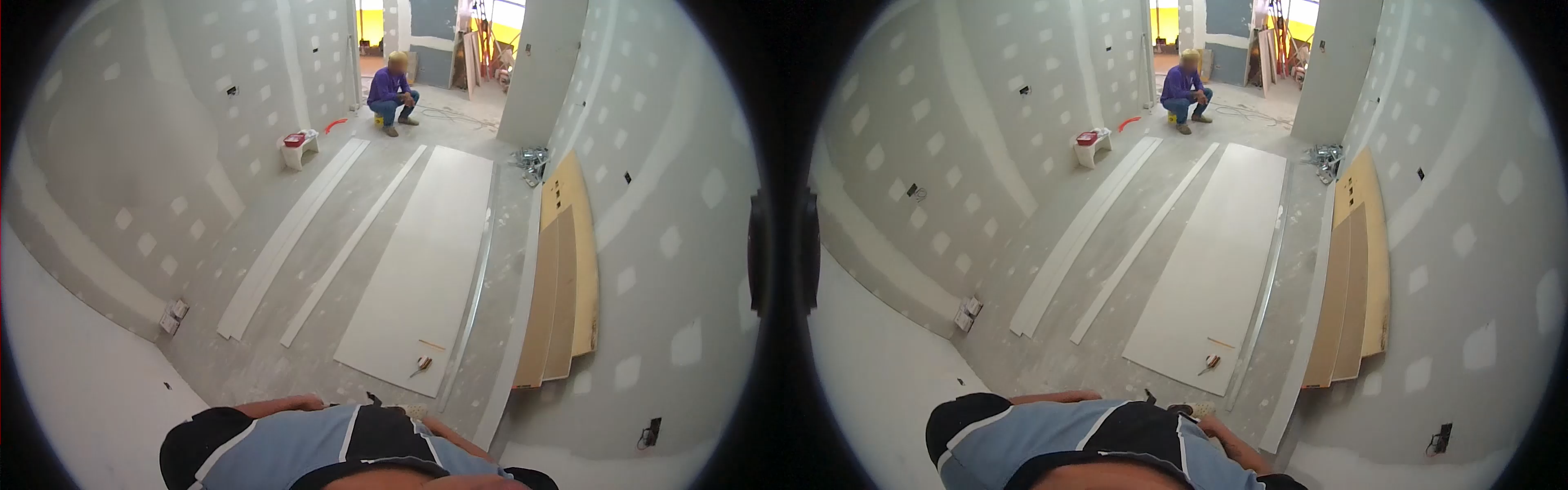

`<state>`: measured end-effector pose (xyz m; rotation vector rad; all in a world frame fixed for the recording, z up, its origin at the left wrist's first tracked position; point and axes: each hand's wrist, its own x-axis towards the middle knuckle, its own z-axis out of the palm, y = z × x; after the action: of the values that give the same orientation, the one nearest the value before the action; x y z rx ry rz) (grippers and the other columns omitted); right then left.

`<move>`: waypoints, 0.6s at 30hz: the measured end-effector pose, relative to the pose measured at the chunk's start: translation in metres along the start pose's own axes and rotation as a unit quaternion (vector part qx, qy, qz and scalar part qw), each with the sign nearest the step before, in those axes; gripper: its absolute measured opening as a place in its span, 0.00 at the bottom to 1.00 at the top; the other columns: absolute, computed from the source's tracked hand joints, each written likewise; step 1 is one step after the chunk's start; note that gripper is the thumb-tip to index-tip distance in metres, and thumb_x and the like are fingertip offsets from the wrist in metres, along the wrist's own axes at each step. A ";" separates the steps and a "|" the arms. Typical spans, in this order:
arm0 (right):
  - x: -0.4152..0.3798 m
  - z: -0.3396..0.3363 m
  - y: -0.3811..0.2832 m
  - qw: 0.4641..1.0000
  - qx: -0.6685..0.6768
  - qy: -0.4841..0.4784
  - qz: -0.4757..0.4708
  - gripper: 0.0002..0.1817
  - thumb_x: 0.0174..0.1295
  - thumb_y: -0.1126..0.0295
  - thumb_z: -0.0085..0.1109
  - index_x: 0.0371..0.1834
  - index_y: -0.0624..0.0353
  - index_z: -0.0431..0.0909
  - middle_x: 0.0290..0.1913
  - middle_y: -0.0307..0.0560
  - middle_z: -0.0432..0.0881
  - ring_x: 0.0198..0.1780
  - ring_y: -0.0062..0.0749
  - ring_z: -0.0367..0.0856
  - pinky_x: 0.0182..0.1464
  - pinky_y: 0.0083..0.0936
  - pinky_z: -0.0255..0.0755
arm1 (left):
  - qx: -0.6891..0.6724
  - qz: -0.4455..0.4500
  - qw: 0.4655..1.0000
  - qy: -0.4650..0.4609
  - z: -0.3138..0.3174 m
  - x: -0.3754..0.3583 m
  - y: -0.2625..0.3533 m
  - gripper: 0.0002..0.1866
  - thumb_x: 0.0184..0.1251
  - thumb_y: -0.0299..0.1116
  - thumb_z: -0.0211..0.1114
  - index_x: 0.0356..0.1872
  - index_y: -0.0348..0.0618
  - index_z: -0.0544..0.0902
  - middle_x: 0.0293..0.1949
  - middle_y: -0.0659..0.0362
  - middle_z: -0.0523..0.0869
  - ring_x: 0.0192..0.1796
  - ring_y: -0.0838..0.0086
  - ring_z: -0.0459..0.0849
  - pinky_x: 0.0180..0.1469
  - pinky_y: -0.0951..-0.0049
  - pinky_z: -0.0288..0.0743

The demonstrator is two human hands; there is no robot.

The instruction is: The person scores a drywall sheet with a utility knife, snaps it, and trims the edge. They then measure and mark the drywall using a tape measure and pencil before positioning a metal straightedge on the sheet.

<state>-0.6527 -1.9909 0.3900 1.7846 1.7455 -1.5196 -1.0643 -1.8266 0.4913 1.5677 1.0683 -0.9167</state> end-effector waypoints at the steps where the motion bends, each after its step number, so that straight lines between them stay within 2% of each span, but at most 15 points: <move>1: -0.020 -0.003 -0.019 0.998 -0.047 0.028 -0.010 0.21 0.52 0.54 0.57 0.40 0.60 0.82 0.41 0.59 0.82 0.43 0.51 0.81 0.45 0.42 0.73 | -0.010 0.012 1.000 0.004 0.021 0.005 -0.011 0.40 0.59 0.68 0.46 0.46 0.34 0.80 0.48 0.42 0.81 0.51 0.49 0.78 0.52 0.53 0.71; 5: -0.027 0.052 -0.038 0.996 -0.008 0.075 0.049 0.22 0.50 0.52 0.56 0.38 0.59 0.82 0.37 0.59 0.82 0.40 0.57 0.80 0.43 0.46 0.73 | -0.029 0.074 0.996 0.031 0.104 0.036 -0.050 0.37 0.60 0.65 0.47 0.45 0.35 0.80 0.46 0.41 0.81 0.50 0.49 0.79 0.50 0.55 0.72; 7: -0.039 0.071 -0.060 0.991 -0.116 0.067 0.006 0.22 0.51 0.50 0.54 0.35 0.58 0.83 0.35 0.58 0.83 0.39 0.55 0.81 0.44 0.46 0.73 | -0.028 0.110 0.992 0.048 0.139 0.052 -0.065 0.36 0.61 0.63 0.47 0.45 0.35 0.80 0.45 0.40 0.81 0.49 0.49 0.79 0.49 0.56 0.72; 8: -0.055 0.085 -0.075 0.989 -0.084 0.117 -0.018 0.22 0.51 0.50 0.53 0.33 0.58 0.82 0.34 0.57 0.82 0.38 0.53 0.81 0.43 0.46 0.73 | -0.023 0.128 0.990 0.055 0.156 0.055 -0.072 0.35 0.61 0.63 0.48 0.44 0.35 0.80 0.45 0.40 0.81 0.48 0.49 0.79 0.49 0.56 0.72; 9: -0.061 0.097 -0.087 0.990 -0.083 0.116 -0.010 0.22 0.51 0.50 0.53 0.33 0.58 0.82 0.34 0.57 0.82 0.38 0.53 0.81 0.43 0.46 0.73 | -0.007 0.153 0.986 0.059 0.171 0.056 -0.079 0.34 0.62 0.62 0.48 0.44 0.35 0.80 0.44 0.40 0.81 0.48 0.49 0.80 0.48 0.57 0.72; 11: -0.077 0.114 -0.095 0.977 -0.030 0.198 0.068 0.20 0.51 0.51 0.54 0.34 0.56 0.83 0.35 0.56 0.82 0.39 0.52 0.81 0.42 0.45 0.73 | 0.035 0.173 0.981 0.078 0.197 0.054 -0.097 0.33 0.62 0.60 0.48 0.44 0.35 0.80 0.44 0.39 0.81 0.47 0.49 0.80 0.47 0.58 0.73; 12: -0.068 0.128 -0.083 0.969 -0.014 0.243 0.046 0.19 0.51 0.52 0.54 0.34 0.54 0.83 0.34 0.56 0.82 0.38 0.52 0.81 0.41 0.45 0.73 | -0.001 0.062 0.991 0.119 0.208 0.046 -0.100 0.30 0.63 0.57 0.49 0.41 0.36 0.80 0.43 0.40 0.82 0.45 0.49 0.81 0.45 0.57 0.73; 13: -0.056 0.150 -0.073 0.971 -0.019 0.236 0.045 0.19 0.51 0.52 0.54 0.34 0.54 0.83 0.34 0.56 0.82 0.38 0.52 0.81 0.41 0.45 0.73 | -0.010 0.061 0.991 0.117 0.236 0.051 -0.126 0.30 0.63 0.57 0.49 0.41 0.36 0.80 0.43 0.40 0.82 0.45 0.49 0.81 0.45 0.57 0.73; 14: -0.042 0.157 -0.058 0.974 -0.006 0.217 0.068 0.19 0.50 0.52 0.55 0.35 0.54 0.84 0.34 0.57 0.82 0.38 0.53 0.81 0.41 0.45 0.73 | -0.159 0.046 0.974 0.158 0.255 0.073 -0.152 0.28 0.64 0.56 0.48 0.40 0.36 0.81 0.40 0.42 0.83 0.43 0.53 0.82 0.44 0.58 0.74; 15: -0.031 0.159 -0.049 0.975 0.007 0.200 0.091 0.19 0.50 0.53 0.55 0.35 0.54 0.84 0.34 0.57 0.82 0.37 0.54 0.81 0.41 0.44 0.73 | -0.303 0.032 0.932 0.197 0.265 0.081 -0.169 0.27 0.66 0.54 0.46 0.39 0.37 0.81 0.37 0.44 0.84 0.42 0.56 0.83 0.43 0.58 0.75; 16: -0.026 0.164 -0.047 0.976 0.004 0.199 0.093 0.19 0.50 0.53 0.55 0.35 0.54 0.84 0.34 0.57 0.82 0.37 0.54 0.81 0.41 0.44 0.73 | -0.306 0.034 0.931 0.195 0.272 0.071 -0.178 0.27 0.66 0.54 0.46 0.39 0.37 0.81 0.37 0.44 0.84 0.42 0.56 0.83 0.43 0.58 0.75; 18: -0.023 0.171 -0.038 0.979 0.116 0.163 0.050 0.28 0.46 0.50 0.61 0.31 0.71 0.80 0.30 0.61 0.82 0.32 0.50 0.82 0.36 0.42 0.74 | -0.314 0.057 0.915 0.246 0.285 0.055 -0.194 0.26 0.67 0.51 0.45 0.38 0.38 0.82 0.33 0.48 0.84 0.39 0.61 0.84 0.42 0.60 0.77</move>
<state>-0.7641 -2.1219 0.3505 2.3142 1.6338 -1.5116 -1.2443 -2.0690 0.3167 1.3026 1.4256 -0.0491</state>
